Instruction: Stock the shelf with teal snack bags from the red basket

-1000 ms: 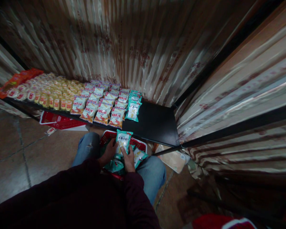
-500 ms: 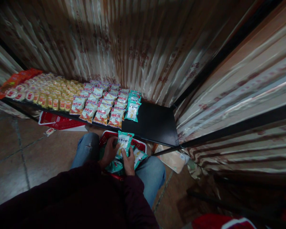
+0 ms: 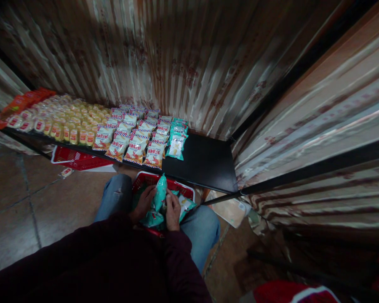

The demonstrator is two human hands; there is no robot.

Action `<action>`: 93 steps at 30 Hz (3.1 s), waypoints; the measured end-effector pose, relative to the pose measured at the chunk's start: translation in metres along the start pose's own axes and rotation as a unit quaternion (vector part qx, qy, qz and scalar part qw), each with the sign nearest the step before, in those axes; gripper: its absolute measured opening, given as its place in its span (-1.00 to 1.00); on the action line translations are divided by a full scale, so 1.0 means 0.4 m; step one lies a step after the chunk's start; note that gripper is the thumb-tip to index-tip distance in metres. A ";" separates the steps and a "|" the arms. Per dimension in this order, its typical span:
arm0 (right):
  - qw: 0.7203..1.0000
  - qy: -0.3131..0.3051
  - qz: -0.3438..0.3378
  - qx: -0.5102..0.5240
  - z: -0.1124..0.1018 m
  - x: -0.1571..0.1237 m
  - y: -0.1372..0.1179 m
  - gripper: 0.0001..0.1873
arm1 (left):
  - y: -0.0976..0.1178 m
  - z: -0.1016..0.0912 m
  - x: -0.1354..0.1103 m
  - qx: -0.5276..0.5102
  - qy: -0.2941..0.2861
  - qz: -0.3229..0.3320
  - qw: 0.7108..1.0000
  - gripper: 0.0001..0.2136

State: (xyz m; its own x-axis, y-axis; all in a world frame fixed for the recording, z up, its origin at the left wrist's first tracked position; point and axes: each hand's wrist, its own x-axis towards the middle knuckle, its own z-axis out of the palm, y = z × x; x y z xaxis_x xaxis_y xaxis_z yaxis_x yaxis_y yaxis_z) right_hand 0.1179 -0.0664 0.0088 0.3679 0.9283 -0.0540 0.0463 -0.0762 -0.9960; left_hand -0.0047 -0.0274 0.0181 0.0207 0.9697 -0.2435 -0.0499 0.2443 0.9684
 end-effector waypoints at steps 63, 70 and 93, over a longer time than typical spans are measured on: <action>0.978 -0.041 0.192 0.069 -0.011 -0.049 0.001 -0.25 | -0.040 -0.005 -0.031 0.132 -0.051 0.029 0.990 -0.53; 0.987 -0.015 0.153 0.038 -0.011 -0.045 -0.001 -0.37 | -0.013 0.021 -0.067 0.166 -0.042 0.036 0.985 -0.41; 0.971 0.013 0.184 0.151 -0.045 -0.012 -0.042 -0.43 | -0.043 0.023 -0.041 -0.018 -0.092 -0.066 0.993 -0.61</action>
State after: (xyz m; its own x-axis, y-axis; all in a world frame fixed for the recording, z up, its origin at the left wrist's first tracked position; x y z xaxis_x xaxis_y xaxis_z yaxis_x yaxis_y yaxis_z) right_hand 0.1321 -0.0762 0.0269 0.3324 0.8484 -0.4120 -0.3654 -0.2869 -0.8856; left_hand 0.0050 -0.0477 0.0058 0.2124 0.9118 -0.3514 -0.0705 0.3730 0.9252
